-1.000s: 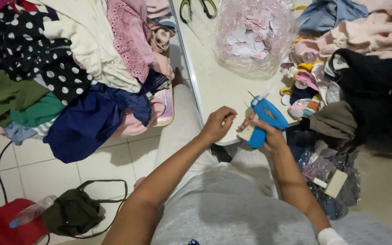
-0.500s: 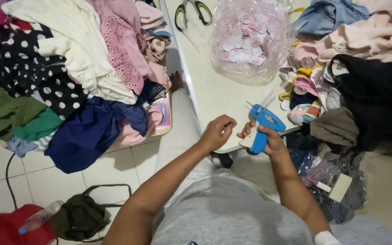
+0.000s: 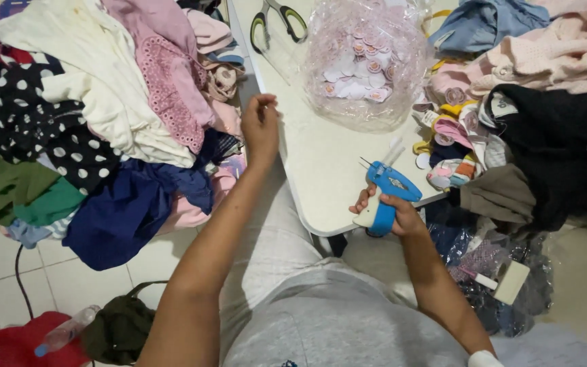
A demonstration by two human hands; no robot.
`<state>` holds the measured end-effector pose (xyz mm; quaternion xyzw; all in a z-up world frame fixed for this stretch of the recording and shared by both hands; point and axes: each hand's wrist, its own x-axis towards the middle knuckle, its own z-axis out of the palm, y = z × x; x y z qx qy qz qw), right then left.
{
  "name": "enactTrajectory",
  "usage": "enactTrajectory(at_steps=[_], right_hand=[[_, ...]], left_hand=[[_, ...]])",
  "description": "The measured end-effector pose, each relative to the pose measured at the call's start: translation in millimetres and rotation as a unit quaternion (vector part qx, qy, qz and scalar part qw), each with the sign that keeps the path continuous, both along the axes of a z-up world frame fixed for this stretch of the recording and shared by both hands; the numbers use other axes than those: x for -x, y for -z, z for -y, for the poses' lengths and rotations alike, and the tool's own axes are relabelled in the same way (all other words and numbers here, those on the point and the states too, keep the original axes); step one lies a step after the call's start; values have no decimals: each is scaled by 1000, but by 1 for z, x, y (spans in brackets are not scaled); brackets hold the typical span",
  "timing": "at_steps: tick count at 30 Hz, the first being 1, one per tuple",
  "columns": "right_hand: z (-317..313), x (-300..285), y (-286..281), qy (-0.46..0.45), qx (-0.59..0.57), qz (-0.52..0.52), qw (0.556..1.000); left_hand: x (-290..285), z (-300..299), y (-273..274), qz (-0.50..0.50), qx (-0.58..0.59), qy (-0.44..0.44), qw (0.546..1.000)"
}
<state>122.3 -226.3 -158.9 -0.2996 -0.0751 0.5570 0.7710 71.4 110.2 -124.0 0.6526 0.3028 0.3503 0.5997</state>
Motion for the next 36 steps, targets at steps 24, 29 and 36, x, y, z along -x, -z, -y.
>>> enactTrajectory(at_steps=[24, 29, 36], right_hand=[[3, 5, -2, 23, -2, 0, 1000], [5, 7, -1, 35, 19, -1, 999], [6, 10, -3, 36, 26, 1, 999]], left_hand=[[43, 74, -19, -393, -275, 300, 825], [66, 98, -27, -383, -286, 329, 815], [101, 109, 14, -338, -367, 328, 802]])
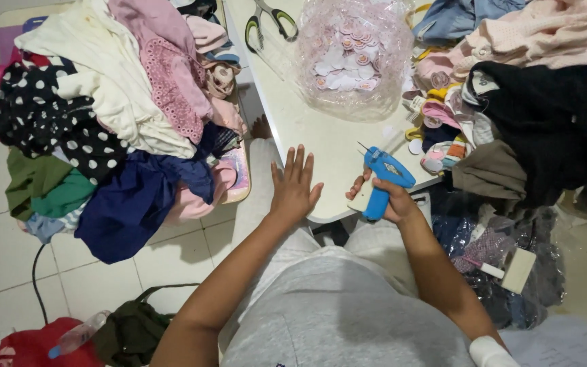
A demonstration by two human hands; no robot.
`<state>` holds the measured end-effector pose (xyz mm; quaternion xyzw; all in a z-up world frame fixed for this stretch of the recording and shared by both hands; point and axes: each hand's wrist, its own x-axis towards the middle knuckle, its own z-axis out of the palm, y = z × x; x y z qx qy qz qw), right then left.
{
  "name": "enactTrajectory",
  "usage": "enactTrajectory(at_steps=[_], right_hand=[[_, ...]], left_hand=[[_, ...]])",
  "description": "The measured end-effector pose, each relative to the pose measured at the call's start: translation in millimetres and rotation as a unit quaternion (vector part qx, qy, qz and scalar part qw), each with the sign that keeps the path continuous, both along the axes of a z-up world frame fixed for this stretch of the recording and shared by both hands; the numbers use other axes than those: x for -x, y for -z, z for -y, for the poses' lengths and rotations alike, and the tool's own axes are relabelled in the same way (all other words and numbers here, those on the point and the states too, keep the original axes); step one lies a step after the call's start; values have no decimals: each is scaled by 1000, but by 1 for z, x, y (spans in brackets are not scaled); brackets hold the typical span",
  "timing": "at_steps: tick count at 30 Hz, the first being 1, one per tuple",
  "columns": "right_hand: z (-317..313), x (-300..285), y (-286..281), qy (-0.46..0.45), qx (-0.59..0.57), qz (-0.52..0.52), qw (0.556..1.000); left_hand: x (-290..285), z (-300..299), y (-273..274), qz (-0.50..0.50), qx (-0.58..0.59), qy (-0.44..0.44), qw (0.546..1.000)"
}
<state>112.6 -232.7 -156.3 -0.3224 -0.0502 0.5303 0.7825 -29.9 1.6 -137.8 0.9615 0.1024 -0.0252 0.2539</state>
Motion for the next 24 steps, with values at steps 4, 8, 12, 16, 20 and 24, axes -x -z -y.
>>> enactTrajectory(at_steps=[4, 8, 12, 16, 20, 24], right_hand=[[-5, 3, -10, 11, 13, 3, 1000], [-5, 7, -15, 31, 28, 10, 999], [-2, 12, -13, 53, 31, 29, 998], [9, 12, -18, 100, 70, 55, 991], [26, 0, -23, 157, 97, 34, 982], [31, -5, -13, 180, 94, 9, 979]], left_hand=[[2, -2, 1, 31, -17, 0, 999], [2, -2, -2, 25, -4, -3, 1000], [3, -1, 9, 36, -17, -3, 999], [4, -2, 9, 43, -5, -5, 999], [3, -1, -2, 63, 21, -19, 998], [0, 2, -10, 88, 48, -25, 995]])
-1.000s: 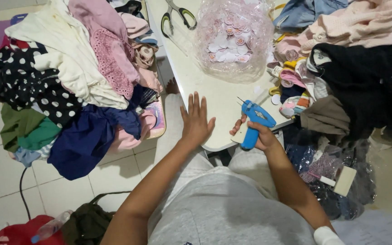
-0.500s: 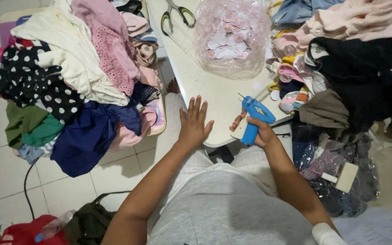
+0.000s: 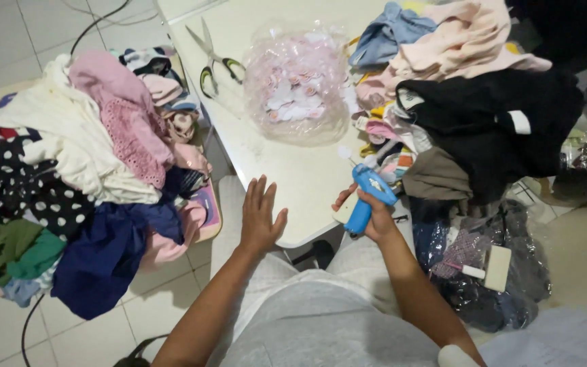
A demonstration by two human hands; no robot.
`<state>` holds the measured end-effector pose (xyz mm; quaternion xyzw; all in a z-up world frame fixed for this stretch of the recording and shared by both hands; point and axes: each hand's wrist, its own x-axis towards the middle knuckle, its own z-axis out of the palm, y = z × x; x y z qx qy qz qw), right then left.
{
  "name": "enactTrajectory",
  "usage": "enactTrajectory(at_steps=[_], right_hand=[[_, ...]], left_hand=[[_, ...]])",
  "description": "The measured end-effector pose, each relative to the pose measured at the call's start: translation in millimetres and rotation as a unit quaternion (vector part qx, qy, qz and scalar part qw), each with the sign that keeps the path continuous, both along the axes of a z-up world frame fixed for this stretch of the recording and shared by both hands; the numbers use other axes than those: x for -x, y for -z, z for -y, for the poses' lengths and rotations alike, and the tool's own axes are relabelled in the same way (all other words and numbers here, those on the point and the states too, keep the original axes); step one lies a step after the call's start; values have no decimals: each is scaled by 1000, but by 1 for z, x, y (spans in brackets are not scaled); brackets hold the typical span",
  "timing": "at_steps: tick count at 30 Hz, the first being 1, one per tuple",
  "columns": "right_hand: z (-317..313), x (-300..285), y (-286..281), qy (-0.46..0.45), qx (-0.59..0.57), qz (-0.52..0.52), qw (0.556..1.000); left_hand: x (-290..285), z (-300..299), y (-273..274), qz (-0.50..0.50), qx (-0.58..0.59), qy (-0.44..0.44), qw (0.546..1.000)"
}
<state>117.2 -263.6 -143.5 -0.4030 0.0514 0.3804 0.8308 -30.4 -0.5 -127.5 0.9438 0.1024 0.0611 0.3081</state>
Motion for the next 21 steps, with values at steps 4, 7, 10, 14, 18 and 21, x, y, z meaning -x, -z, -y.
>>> enactTrajectory(at_steps=[4, 7, 10, 14, 18, 21], right_hand=[[-3, 0, -1, -25, 16, 5, 1000], [-2, -1, 0, -24, 12, -6, 1000], [-1, -1, 3, -21, 11, -14, 1000], [-3, -1, 0, -19, 26, -19, 999], [0, -2, 14, -18, 25, -29, 999], [2, -3, 21, -18, 36, -28, 999]], left_hand=[[-2, 2, -1, 0, 1, -8, 1000], [-2, 0, 1, 1, 1, -8, 1000], [-1, 0, 3, 19, 1, -8, 1000], [2, -3, 17, 51, 0, -12, 999], [5, -4, 29, 95, 7, -33, 995], [9, -8, 36, 128, 10, -37, 991]])
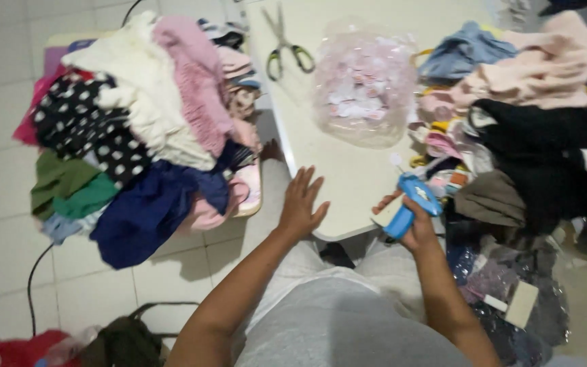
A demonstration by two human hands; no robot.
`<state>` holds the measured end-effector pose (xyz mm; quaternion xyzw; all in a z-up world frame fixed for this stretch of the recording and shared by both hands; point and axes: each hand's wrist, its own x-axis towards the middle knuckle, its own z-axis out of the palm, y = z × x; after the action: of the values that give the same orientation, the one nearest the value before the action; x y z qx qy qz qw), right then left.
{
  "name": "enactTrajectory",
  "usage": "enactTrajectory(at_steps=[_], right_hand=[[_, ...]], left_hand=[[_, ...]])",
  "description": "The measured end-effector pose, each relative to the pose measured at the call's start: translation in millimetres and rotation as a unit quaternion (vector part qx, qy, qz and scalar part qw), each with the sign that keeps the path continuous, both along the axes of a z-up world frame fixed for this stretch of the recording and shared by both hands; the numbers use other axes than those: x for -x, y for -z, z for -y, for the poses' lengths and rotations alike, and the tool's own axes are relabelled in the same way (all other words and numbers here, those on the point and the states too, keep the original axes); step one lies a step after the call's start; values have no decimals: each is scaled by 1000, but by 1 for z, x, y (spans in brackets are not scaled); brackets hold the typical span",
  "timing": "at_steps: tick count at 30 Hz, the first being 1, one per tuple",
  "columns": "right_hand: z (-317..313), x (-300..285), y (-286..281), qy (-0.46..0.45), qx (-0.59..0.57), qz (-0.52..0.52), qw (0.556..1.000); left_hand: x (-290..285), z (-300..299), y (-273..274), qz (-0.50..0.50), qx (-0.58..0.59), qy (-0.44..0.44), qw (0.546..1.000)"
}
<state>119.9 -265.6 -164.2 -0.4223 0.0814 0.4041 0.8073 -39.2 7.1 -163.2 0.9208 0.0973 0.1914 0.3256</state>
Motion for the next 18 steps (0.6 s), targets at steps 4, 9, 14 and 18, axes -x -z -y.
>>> enactTrajectory(at_steps=[4, 9, 14, 18], right_hand=[[-2, -1, -2, 16, 12, 1, 1000], [-5, -2, -3, 22, -1, 6, 1000], [-4, -3, 2, 21, -10, 39, 999], [-5, -2, 6, 20, -28, 48, 998]], left_hand=[[7, -6, -10, -23, 26, 19, 999], [18, -22, -10, -54, 46, 37, 997], [23, -67, -21, 122, -54, -18, 991], [14, -141, -27, 194, -211, -119, 951]])
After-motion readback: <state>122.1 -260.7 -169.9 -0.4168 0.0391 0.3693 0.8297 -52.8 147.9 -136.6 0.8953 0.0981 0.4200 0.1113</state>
